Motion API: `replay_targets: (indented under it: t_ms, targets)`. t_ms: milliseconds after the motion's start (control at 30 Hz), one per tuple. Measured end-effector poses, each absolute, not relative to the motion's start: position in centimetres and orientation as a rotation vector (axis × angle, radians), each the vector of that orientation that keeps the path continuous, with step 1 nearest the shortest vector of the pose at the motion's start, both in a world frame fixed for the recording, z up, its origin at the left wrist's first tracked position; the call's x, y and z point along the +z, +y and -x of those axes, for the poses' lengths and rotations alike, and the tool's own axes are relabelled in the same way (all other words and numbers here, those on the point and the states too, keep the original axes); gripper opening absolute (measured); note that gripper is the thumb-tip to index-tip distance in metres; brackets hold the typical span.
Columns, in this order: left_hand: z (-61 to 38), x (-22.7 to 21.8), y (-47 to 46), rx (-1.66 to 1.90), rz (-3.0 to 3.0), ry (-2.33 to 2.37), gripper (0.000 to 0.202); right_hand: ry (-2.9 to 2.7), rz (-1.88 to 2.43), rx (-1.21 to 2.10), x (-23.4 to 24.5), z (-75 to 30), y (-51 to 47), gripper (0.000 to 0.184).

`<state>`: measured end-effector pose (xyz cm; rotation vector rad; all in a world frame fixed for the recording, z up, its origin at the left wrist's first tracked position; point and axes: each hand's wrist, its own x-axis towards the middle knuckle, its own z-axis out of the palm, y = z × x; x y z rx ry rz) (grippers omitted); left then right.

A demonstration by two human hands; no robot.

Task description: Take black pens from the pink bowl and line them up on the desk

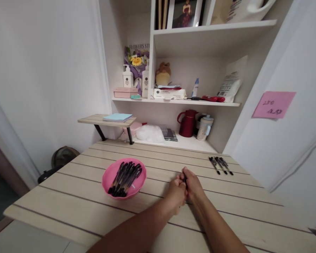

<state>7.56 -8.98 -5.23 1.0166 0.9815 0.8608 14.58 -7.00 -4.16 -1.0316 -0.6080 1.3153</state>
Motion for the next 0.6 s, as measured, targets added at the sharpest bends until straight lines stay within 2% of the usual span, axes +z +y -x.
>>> replay_targets:
  t_ms: [233,367,467,600]
  targets:
    - [-7.0,-5.8,-9.0,0.64,-1.026,0.871,0.026,-0.454,0.822,1.231,-6.0,-17.4,-5.6,0.024]
    - [-6.4,-5.6,-9.1,0.609,-1.023,0.783,0.034,-0.406,0.88,1.024,-5.5,-20.8,-5.0,0.021]
    - [-6.2,-5.3,-9.0,0.648,-0.978,0.697,0.035,-0.414,1.014,0.834,-5.7,-23.2,-5.0,0.028]
    - [-6.6,-4.7,-8.4,0.703,-0.823,0.661,0.033,-0.524,1.212,0.812,-6.8,-25.0,-4.8,0.036]
